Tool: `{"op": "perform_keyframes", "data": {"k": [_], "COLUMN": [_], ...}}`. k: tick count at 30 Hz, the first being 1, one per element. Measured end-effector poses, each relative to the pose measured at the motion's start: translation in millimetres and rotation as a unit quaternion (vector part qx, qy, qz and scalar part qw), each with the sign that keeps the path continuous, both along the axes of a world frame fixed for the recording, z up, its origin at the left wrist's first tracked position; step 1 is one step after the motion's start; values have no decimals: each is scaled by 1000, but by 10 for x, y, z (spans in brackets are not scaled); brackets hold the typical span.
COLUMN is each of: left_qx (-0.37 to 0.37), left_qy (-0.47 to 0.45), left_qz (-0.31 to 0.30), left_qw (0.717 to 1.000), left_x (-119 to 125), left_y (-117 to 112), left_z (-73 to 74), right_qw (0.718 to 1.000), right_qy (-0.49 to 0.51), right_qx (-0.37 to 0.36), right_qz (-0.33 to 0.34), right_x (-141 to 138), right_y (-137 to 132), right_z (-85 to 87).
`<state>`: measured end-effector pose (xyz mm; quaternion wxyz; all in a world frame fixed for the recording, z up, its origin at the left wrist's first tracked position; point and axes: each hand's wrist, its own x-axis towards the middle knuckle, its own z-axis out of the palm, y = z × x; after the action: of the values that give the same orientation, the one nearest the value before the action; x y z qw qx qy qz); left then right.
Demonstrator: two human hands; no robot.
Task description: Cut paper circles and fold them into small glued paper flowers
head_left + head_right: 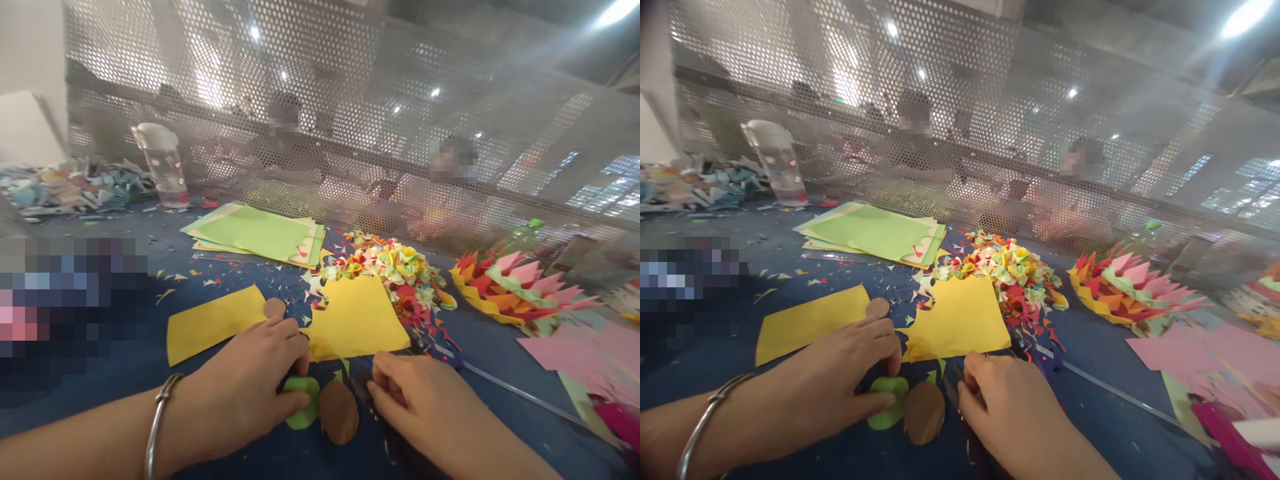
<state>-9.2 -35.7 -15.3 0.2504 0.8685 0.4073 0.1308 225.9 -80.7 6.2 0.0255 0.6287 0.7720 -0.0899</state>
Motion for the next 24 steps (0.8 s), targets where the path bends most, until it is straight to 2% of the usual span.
{"op": "perform_keyframes", "data": {"k": [4,7,9,12,14,17,20,24], "left_qx": [-75,-142,-203,-314,-365,-410,-437,-406], "left_qy": [-41,-136,-231,-343,-385,-407,-405,-388], "left_qz": [13,46,63,78,87,87,66,35], "left_qw": [996,979,950,882,843,812,801,827], "left_x": [8,43,74,117,143,185,223,244], "left_y": [19,73,104,110,87,37,-8,-50], "left_z": [-6,-22,-25,-13,-3,-6,-39,-86], "right_qw": [999,995,988,970,955,934,934,936], "right_qy": [32,88,131,171,184,199,205,219], "right_qx": [7,34,72,140,181,212,189,173], "right_qz": [7,22,42,99,149,206,225,216], "right_x": [-6,-14,-16,-16,-19,-32,-47,-61], "right_y": [9,-4,-25,-56,-66,-64,-55,-46], "right_z": [10,16,3,-43,-79,-113,-113,-96]}}
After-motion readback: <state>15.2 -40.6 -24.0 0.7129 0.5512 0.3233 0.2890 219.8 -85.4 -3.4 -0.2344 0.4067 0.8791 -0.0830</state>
